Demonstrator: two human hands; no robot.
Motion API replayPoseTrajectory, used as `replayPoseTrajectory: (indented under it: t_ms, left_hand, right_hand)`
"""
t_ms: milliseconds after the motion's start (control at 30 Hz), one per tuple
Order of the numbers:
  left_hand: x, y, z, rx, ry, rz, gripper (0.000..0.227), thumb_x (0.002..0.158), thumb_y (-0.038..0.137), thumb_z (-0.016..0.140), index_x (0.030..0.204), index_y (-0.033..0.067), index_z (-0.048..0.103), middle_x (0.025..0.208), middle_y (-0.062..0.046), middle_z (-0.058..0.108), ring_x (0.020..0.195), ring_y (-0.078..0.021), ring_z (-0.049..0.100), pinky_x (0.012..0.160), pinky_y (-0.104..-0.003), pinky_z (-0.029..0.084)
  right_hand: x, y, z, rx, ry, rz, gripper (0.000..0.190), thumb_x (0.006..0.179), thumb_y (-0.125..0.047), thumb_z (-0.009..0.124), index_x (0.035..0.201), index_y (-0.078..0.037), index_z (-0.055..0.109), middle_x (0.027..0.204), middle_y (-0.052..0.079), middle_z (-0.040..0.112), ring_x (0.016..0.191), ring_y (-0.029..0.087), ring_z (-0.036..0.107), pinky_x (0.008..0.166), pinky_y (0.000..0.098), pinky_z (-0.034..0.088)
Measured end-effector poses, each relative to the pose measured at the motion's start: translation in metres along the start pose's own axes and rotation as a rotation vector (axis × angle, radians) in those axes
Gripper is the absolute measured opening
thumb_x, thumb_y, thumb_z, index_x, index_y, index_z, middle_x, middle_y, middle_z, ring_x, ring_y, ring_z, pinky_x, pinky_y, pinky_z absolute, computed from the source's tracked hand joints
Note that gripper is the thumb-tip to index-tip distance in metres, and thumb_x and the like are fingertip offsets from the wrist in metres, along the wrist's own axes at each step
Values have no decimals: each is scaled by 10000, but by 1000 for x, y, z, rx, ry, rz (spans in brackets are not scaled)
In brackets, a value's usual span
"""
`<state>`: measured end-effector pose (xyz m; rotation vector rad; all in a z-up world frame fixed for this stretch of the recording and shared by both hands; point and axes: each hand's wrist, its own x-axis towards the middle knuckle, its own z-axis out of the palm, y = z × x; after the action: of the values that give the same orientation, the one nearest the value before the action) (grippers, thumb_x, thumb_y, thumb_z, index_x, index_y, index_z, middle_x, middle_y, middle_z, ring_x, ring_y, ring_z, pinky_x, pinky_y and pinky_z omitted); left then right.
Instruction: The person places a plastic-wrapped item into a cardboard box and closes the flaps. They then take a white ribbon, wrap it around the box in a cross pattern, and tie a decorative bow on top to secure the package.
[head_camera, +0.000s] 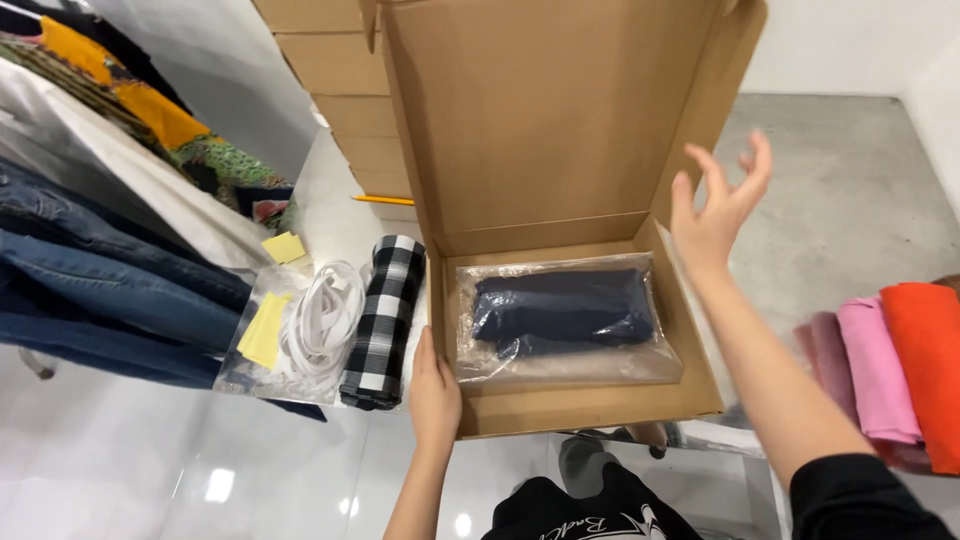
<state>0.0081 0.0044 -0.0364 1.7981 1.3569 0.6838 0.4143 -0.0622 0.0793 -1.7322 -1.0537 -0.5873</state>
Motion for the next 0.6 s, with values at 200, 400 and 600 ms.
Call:
replayPoseTrajectory:
  t_ms: [200,400,600]
  left_hand:
    - [14,-30,16,183,21,90,856,856,-167,400,1659,124,338,1698,-89,410,1530,-262,429,1191,-372,404]
    - [23,-21,15,258,51,101,809,927,-146,527,1675,120,378,1663,-129,472,1375,-381,591,1084,-488,550]
    - [48,-35,23,204,101,147,715,943,-115,528,1625,93,476,1557,-169,590,1337,-408,622,1070,-524,548]
  right_hand:
    - [52,41,-7,170,-419,431,572,1134,-467,392,1542,-102,556,1595,130,525,1511,242,441,1225,379,299]
    - [27,-13,-49,275,-382,591,499,1190,-483,370,1487,-203,656,1487,207,589,1323,441,561,1156,583,405]
    - [-3,-60,-105,470,-471,789,624,1184,-463,327,1521,19,537,1585,258,496,1478,460,409,1212,601,330]
